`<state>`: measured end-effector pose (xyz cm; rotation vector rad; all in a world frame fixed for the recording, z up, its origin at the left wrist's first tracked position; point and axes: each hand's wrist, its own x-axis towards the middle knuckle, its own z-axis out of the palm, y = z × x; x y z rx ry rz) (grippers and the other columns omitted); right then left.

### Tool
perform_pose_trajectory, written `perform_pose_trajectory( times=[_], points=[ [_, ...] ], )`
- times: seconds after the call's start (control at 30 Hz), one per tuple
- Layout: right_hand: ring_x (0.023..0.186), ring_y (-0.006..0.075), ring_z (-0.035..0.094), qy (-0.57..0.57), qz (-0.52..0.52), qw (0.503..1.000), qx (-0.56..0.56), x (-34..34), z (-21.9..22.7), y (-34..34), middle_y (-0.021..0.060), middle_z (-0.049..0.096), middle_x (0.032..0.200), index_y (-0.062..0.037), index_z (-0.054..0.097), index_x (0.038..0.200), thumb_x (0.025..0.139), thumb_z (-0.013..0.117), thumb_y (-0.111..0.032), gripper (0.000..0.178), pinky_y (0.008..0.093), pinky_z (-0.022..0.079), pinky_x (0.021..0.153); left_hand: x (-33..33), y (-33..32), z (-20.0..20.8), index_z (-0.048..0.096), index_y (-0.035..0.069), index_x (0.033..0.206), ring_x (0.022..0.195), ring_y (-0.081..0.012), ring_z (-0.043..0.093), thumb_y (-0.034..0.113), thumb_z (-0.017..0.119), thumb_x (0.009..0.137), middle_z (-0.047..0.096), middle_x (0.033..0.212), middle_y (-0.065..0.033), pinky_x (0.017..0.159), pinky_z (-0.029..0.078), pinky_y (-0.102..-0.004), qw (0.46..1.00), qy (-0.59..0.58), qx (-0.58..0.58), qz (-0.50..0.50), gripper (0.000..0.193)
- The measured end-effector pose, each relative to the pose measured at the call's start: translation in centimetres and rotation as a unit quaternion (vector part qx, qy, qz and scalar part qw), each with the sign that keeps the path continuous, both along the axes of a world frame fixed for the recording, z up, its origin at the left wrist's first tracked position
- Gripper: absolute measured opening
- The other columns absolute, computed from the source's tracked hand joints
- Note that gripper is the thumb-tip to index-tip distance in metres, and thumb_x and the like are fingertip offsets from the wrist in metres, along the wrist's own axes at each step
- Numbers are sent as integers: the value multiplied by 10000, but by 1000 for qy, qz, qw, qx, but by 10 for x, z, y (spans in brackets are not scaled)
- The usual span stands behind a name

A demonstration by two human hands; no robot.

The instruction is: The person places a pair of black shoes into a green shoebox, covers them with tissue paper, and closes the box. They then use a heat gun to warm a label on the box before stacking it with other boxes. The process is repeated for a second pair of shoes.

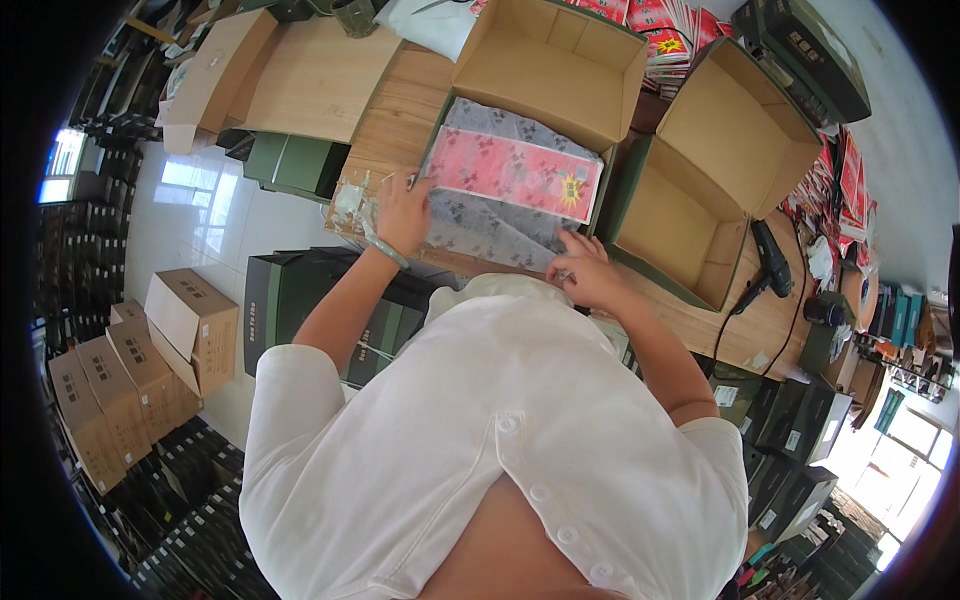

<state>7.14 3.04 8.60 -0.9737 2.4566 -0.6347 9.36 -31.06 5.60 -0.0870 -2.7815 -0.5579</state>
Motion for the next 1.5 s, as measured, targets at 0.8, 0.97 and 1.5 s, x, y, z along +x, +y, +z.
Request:
perform_pose_trajectory(
  times=[0.8,0.97,1.5],
  points=[
    [1077,351,590,-182,-10,972,150,-17,-16,-57,201,618,1153,-19,588,1194,889,482,-611,674,432,472,895,-13,9,24,669,78,1070,1007,-335,589,679,537,808,632,1023,-139,922,414,-447,886,-391,-149,-200,668],
    [1066,353,595,-173,-70,975,125,-11,-20,-38,197,630,1137,-22,583,1219,895,475,-609,679,431,476,894,16,-11,5,646,90,1071,1124,-256,525,545,628,821,604,1081,-104,1042,277,-475,956,-199,-67,-204,520],
    [1012,379,618,-209,-50,954,210,-22,-8,-57,222,653,1079,10,674,1047,915,367,-654,743,467,487,856,6,-23,-3,340,108,1443,1068,-275,539,494,644,830,642,948,-128,1054,211,-566,944,-253,-144,-158,785]
  ],
)
